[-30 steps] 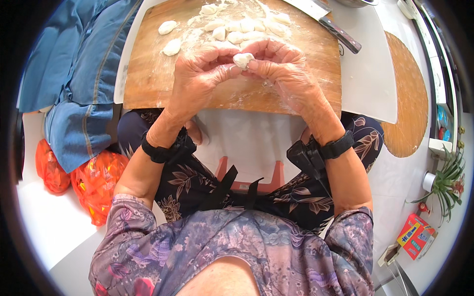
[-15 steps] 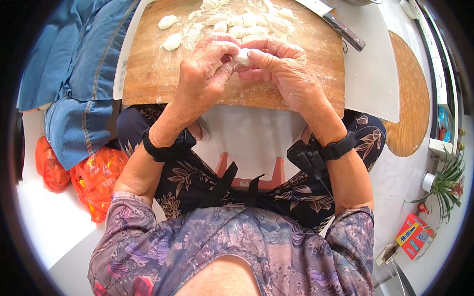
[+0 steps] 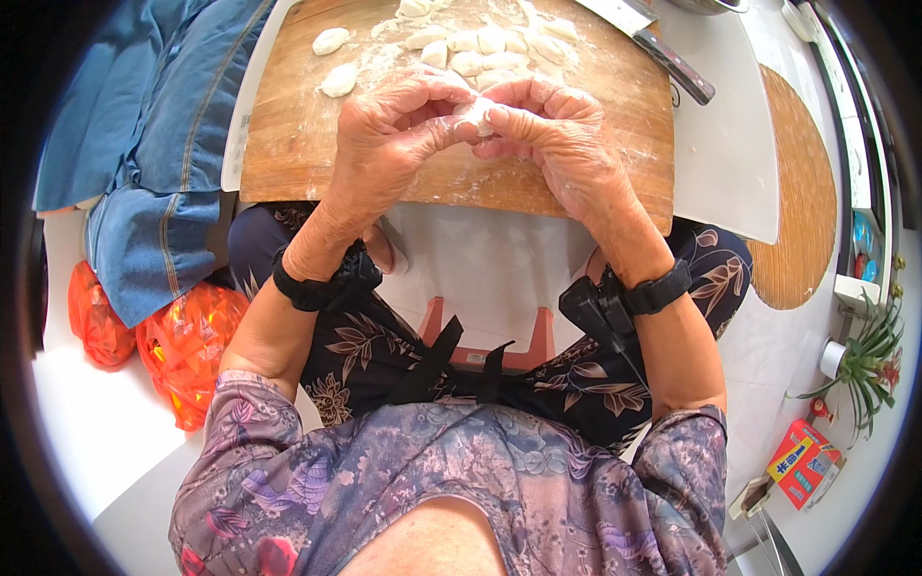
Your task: Chop dough into small pieces and flatten them by hand.
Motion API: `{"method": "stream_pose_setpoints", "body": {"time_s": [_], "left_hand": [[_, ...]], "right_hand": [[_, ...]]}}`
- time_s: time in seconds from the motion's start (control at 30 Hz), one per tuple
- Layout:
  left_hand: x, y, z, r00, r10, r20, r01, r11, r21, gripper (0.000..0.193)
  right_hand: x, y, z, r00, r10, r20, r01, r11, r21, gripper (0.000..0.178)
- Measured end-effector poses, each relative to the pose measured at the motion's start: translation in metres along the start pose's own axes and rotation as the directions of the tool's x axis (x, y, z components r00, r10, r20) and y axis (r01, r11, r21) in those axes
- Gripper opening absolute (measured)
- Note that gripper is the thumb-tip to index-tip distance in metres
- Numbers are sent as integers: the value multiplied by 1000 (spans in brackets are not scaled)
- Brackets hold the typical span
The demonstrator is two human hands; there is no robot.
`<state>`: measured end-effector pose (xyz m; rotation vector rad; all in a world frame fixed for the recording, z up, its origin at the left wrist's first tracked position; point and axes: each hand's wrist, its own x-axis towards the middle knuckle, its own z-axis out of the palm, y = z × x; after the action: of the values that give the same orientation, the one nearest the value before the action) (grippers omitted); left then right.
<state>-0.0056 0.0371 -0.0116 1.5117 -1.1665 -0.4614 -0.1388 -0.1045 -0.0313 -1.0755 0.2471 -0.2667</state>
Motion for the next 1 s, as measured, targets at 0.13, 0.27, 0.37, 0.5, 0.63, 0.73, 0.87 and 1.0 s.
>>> {"method": "stream_pose_setpoints", "body": {"time_s": [0.13,0.27,0.37,0.5,0.63,0.73,0.87,1.0], "left_hand": [[1,1,-5,999,-33,-14,32,999,-34,16],[6,-4,-22,1000,6,-20,-4,996,93,16],[8,-12,-36,998,53,-24,-44,958,284,16],[7,-19,-49,993,109,-36,-80,885,459,15],[5,-20,-50,997,75,19,-75,864,498,17],[3,-21,-47,999,16,47,-36,882,471,16],[5,-29,-50,995,88,50,-101,833,544,23],[7,-28,-51,992,116,43,-119,800,588,22]], "right_hand": [[2,-1,5,999,21,-34,-20,999,29,22],[-2,-9,9,998,4,-67,-4,1000,-2,24],[-5,-16,3,981,-84,-172,38,966,-254,25],[-5,-17,-5,939,-220,-264,14,792,-610,20],[-1,-11,-18,877,-457,-149,118,506,-855,15],[1,-9,-19,885,-447,-130,114,479,-870,15],[1,-9,-19,896,-427,-122,109,480,-871,18],[1,-9,-19,886,-448,-120,131,490,-862,15]]}}
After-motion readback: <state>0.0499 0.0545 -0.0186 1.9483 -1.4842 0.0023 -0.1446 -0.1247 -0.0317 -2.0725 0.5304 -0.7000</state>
